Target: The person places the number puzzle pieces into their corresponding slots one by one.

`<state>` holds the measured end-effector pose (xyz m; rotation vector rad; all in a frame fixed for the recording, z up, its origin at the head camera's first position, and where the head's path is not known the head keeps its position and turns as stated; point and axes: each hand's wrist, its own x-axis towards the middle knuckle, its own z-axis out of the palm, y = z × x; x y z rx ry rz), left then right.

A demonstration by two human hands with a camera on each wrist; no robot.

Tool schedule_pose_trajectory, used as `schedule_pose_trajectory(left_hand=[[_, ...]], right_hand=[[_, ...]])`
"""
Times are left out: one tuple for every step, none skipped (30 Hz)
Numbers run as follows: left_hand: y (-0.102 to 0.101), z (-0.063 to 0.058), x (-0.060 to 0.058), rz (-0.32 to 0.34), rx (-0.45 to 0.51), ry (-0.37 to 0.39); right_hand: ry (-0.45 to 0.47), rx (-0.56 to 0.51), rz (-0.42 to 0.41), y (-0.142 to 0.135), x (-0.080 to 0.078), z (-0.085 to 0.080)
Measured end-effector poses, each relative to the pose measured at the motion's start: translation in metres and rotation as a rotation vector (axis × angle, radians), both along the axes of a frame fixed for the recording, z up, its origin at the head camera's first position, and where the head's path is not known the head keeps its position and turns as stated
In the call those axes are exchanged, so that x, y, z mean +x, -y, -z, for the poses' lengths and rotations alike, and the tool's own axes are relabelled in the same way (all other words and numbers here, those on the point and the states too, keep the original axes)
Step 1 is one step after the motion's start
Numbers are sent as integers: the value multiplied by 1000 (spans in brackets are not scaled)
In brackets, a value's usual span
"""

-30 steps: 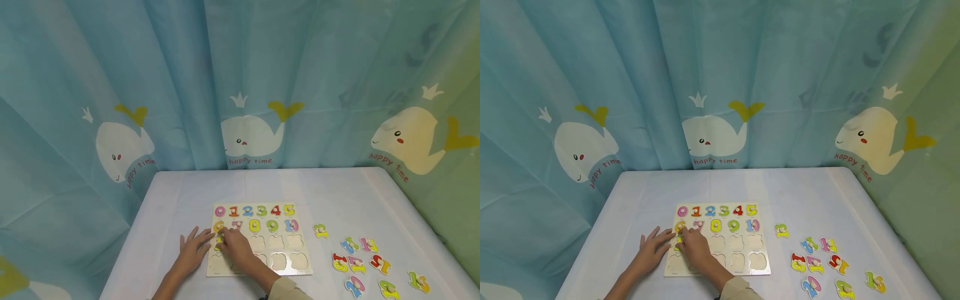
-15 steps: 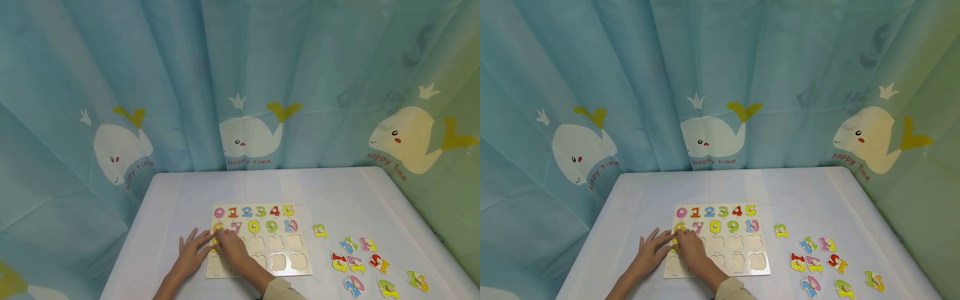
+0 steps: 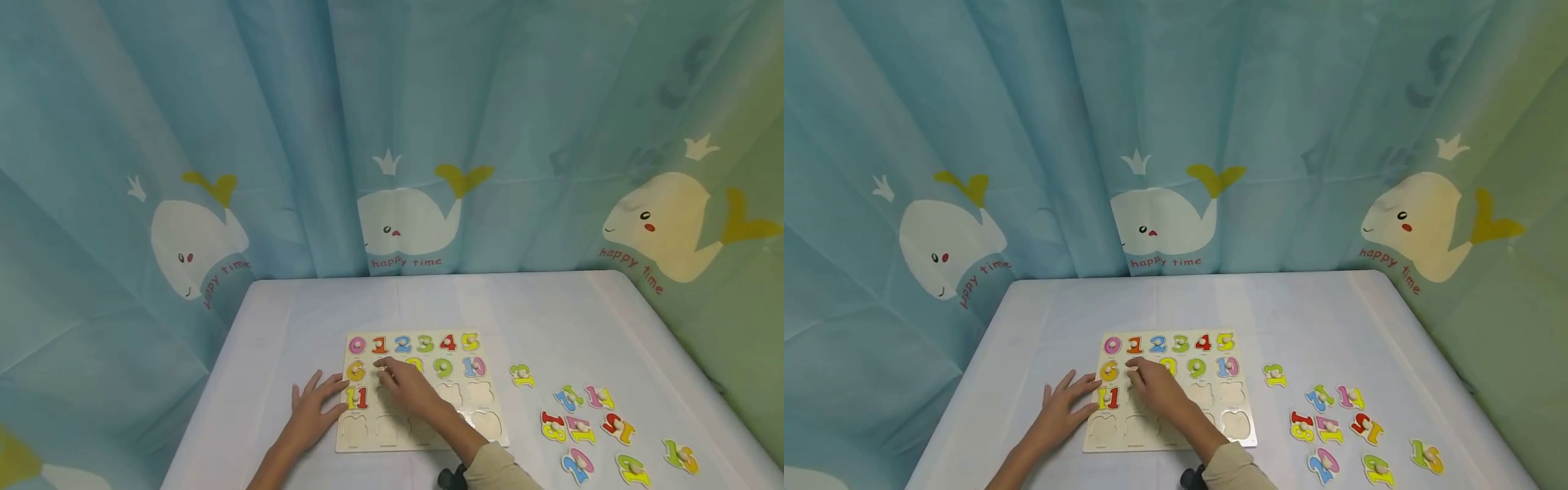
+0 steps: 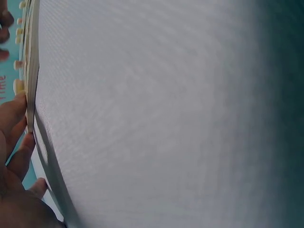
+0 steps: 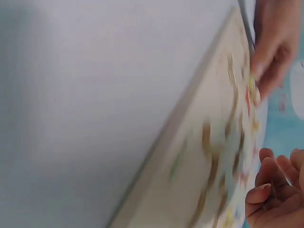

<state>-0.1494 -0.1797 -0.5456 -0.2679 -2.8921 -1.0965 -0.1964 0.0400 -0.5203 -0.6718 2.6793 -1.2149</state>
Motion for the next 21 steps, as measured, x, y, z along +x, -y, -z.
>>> schedule_pose_trajectory(left_hand=[[0,0,0,-3,8,12],[-1,-1,1,-7,13,21],[-1,0,1,-9,15,25],[-1,0,1,-10,17,28],[-2,0,1,-12,16,31],[-2,0,2,-15,14,36],[-3,0,2,-17,10,40],[-3,0,2,-19,8,43],[-3,0,2,-20,3,45],[-2,0,2,-23,-1,52],[-2,0,2,-26,-3,57],[-2,-1,2,-26,-4,59],[-2,-1,2,-26,-4,60],[-2,-1,2,-27,-3,59],[-2,-2,2,-26,0,55],[-3,-2,1,-25,6,54],[-3,-2,1,-25,10,46],[-4,-3,1,-26,11,41],[-4,-3,1,-27,14,37],[-4,-3,2,-29,15,33],[-5,-3,2,-26,14,30]], right_hand=[[-5,-16,12,-8,0,-1],[-9,-31,29,-17,-1,-2],[-13,-40,46,-26,-1,-2],[-18,-45,65,-35,-1,-3],[-20,-52,84,-45,-1,-4],[-20,-52,107,-55,0,-4],[-24,-53,138,-64,0,-3],[-33,-50,166,-73,0,-2],[-44,-43,191,-82,1,-1],[-52,-34,214,-90,1,-1],[-62,-22,232,-99,2,0],[-75,2,252,-107,2,1],[-83,19,266,-115,3,2],[-91,43,277,-122,4,2],[-97,63,290,-130,5,3],[-100,77,301,-138,6,3],[-100,97,316,-146,7,4],[-101,113,327,-154,9,4],[-100,126,340,-163,11,4],[-97,140,350,-172,13,3],[-100,155,363,-181,16,3]])
